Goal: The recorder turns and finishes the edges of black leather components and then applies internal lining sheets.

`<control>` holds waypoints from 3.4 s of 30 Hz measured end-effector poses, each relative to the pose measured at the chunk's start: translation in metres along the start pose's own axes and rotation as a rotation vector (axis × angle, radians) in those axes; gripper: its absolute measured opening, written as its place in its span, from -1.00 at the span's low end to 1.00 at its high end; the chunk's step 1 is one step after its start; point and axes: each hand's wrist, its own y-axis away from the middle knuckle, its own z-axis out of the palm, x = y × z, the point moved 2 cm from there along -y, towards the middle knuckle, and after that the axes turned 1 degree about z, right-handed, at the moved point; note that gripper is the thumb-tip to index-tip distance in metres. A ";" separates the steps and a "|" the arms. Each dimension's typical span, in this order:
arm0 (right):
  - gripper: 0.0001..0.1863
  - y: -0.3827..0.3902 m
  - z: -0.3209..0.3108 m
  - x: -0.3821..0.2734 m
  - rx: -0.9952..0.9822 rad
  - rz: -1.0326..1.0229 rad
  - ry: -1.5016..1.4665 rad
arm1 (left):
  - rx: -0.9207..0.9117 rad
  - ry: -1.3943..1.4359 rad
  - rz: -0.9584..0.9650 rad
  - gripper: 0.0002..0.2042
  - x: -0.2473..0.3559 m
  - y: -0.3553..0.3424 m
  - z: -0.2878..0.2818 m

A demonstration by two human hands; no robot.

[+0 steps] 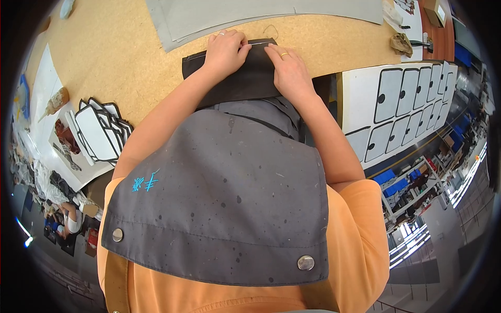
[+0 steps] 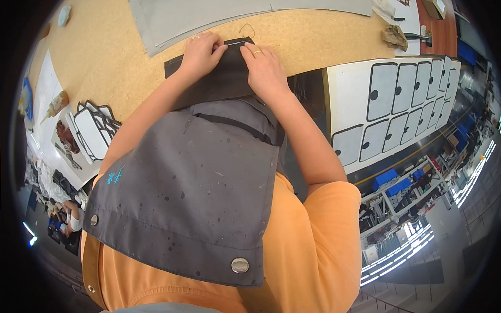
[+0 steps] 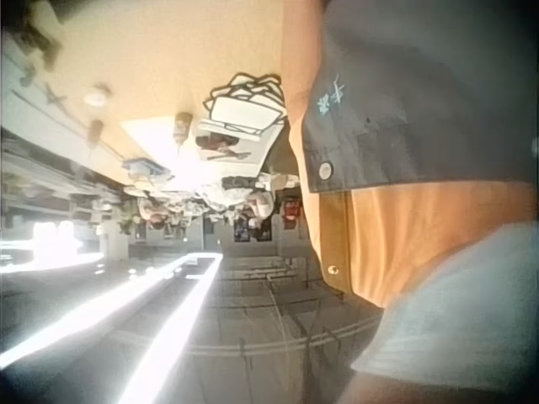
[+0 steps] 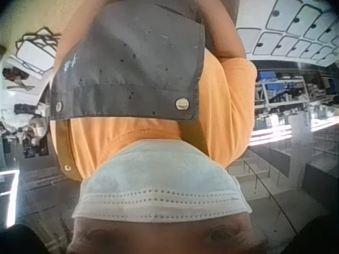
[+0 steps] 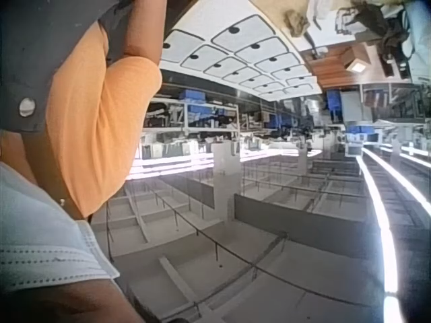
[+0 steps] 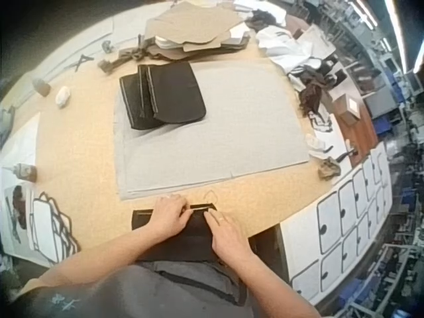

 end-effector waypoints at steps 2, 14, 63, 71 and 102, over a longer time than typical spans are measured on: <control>-0.52 0.001 -0.001 -0.002 -0.036 -0.016 0.077 | 0.012 -0.012 -0.009 -0.84 0.001 0.001 0.002; -0.45 -0.013 -0.003 -0.008 -0.195 -0.013 0.320 | 0.081 -0.150 0.012 -0.84 0.005 0.000 0.008; -0.41 -0.028 0.017 -0.027 -0.299 -0.329 0.238 | -0.276 -0.441 0.191 -0.57 0.003 0.058 -0.032; -0.46 -0.032 0.006 -0.025 -0.246 -0.417 0.009 | -0.427 -0.033 0.041 -0.61 -0.008 0.081 -0.052; -0.46 -0.048 0.030 -0.068 -0.362 -0.467 0.143 | -0.096 -0.391 -0.030 -0.68 -0.043 0.116 -0.060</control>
